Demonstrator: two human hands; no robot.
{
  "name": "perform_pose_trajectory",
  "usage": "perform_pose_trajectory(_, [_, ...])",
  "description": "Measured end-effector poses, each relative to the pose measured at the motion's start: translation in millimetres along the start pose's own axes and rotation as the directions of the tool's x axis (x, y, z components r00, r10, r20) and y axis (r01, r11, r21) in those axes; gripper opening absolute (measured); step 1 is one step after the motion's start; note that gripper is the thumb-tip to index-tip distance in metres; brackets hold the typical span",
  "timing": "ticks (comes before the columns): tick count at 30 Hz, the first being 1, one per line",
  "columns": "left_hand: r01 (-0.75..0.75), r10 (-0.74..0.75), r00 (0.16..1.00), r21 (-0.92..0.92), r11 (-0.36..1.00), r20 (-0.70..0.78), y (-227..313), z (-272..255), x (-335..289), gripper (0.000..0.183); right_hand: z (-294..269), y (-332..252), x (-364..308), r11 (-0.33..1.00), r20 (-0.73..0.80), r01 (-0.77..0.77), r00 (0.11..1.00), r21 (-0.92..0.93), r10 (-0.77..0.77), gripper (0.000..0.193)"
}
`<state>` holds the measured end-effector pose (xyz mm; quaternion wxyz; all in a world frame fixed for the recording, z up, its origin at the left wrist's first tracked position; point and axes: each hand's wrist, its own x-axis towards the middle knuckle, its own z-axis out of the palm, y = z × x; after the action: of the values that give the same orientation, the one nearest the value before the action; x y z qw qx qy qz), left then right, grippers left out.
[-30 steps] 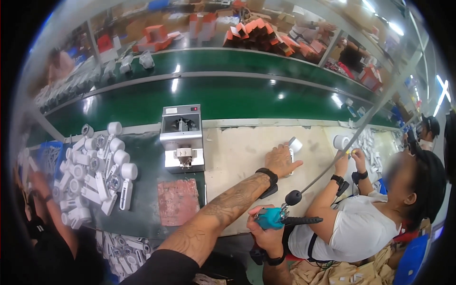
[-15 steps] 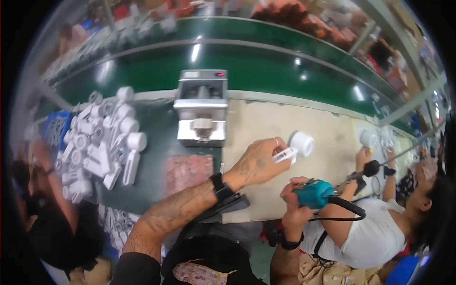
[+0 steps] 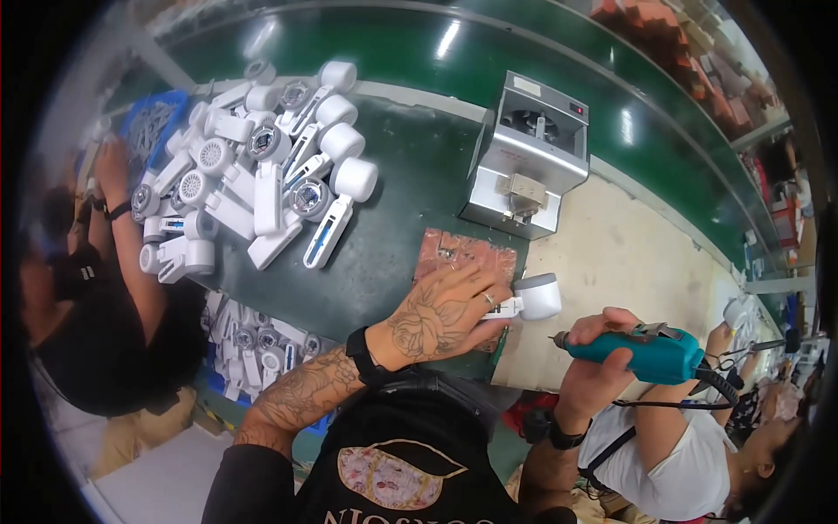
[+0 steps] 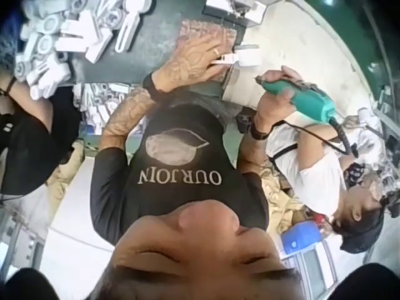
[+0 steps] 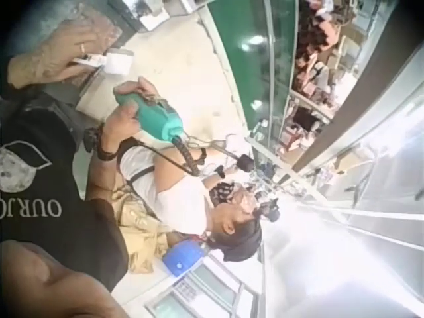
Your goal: The person picks up a white fan, places it on a block, and uses a power screwdriver to drive a screw into it before setting it aside and repeating the process with several more fans.
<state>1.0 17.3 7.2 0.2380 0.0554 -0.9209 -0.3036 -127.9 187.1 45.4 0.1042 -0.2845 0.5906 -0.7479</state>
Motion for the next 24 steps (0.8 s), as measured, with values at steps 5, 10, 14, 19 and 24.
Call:
perform_pose_trajectory(5, [0.016, -0.016, 1.000, 0.002, 1.000, 0.017, -2.1, 1.3, -4.0, 0.025, 33.3, -11.8, 8.3, 0.992, 0.046, 0.036, 0.998, 0.119, -0.041, 0.068])
perform_pose_trajectory(10, [-0.013, 0.015, 0.999, -0.069, 0.998, 0.030, -14.4, -2.8, 1.7, 0.029, 57.2, -12.7, 32.2, 0.984, 0.118, 0.089, 0.987, 0.156, -0.108, 0.066])
perform_pose_trajectory(14, [-0.074, 0.076, 0.996, -0.042, 0.996, 0.050, -30.9, 0.5, 4.8, 0.032, 84.1, -1.6, 71.9, 0.973, 0.111, 0.149, 0.979, 0.179, -0.170, 0.059])
perform_pose_trajectory(19, [-0.084, 0.084, 0.996, 0.024, 0.996, 0.023, -23.5, -1.8, 4.2, 0.037, 101.3, 21.9, 108.3, 0.980, 0.116, 0.164, 0.977, 0.113, -0.177, 0.049])
perform_pose_trajectory(24, [-0.058, 0.058, 0.998, 0.022, 0.998, 0.014, -23.4, -2.7, -4.0, 0.041, 117.8, 39.3, 112.6, 0.986, 0.148, 0.147, 0.976, 0.081, -0.158, 0.038])
